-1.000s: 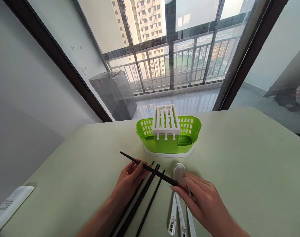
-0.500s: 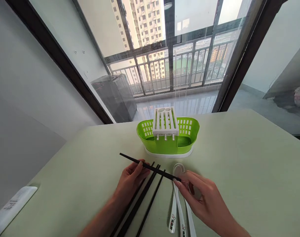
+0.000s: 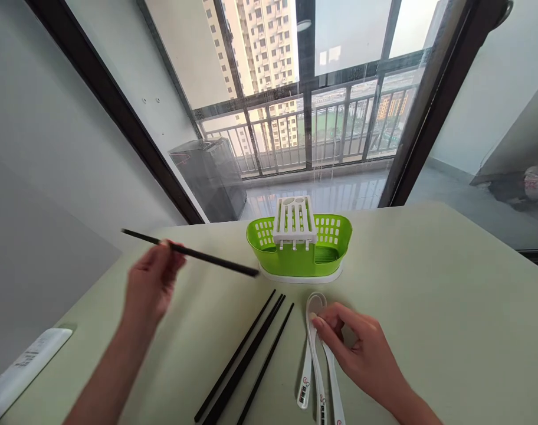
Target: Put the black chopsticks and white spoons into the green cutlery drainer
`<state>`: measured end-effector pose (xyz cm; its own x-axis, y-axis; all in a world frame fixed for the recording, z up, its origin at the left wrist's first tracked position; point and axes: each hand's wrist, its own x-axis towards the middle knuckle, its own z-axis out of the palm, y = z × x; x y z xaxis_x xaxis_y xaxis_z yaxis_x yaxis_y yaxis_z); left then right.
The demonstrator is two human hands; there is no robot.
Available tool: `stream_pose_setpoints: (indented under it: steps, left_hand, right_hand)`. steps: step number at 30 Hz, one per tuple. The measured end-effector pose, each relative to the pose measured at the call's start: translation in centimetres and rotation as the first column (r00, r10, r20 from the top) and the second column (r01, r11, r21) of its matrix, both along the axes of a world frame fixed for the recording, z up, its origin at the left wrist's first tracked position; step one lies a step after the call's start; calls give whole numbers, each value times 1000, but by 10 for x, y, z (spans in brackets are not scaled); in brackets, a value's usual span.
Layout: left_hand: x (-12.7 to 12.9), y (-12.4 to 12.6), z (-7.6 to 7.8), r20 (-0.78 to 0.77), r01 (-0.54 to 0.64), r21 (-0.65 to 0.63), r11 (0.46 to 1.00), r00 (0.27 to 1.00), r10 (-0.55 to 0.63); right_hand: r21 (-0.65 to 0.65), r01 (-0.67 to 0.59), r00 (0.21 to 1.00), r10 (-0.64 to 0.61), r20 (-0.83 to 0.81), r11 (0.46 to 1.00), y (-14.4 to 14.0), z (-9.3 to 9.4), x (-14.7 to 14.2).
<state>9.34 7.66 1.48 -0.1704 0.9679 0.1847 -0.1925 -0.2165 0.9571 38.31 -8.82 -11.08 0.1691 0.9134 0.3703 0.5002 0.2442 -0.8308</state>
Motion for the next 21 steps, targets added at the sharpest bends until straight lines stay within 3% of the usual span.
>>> stream_pose_setpoints:
  steps: [2, 4, 7, 9, 12, 16, 19, 21]
  left_hand:
    - [-9, 15, 34, -34, -77, 198, 977, 996, 85]
    - [-6, 25, 59, -123, -80, 340, 937, 984, 129]
    - [21, 34, 72, -334, 38, 447, 894, 934, 128]
    - [46, 43, 65, -489, 162, 452, 877, 867, 91]
    - [79, 61, 44, -707, 341, 383, 859, 707, 35]
    - [106, 85, 20, -857, 450, 295, 843, 515, 25]
    - [115, 96, 11, -902, 495, 229, 838, 432, -8]
    - [118, 102, 7, -909, 507, 205, 837, 416, -30]
  right_hand:
    - [-12, 25, 999, -26, -31, 1000, 2, 0, 1]
    - [-22, 37, 998, -38, -51, 999, 3, -2, 1]
    - [-39, 28, 998, -30, -55, 999, 4, -5, 1]
    - [-61, 15, 998, -19, -57, 998, 5, -7, 2]
    - [-90, 6, 997, -12, -72, 996, 6, -10, 4]
    - [-98, 13, 996, -22, -88, 995, 8, -10, 5]
    - [-98, 7, 996, -16, -93, 995, 10, -10, 4]
    - [-99, -3, 996, -7, -94, 995, 11, -10, 2]
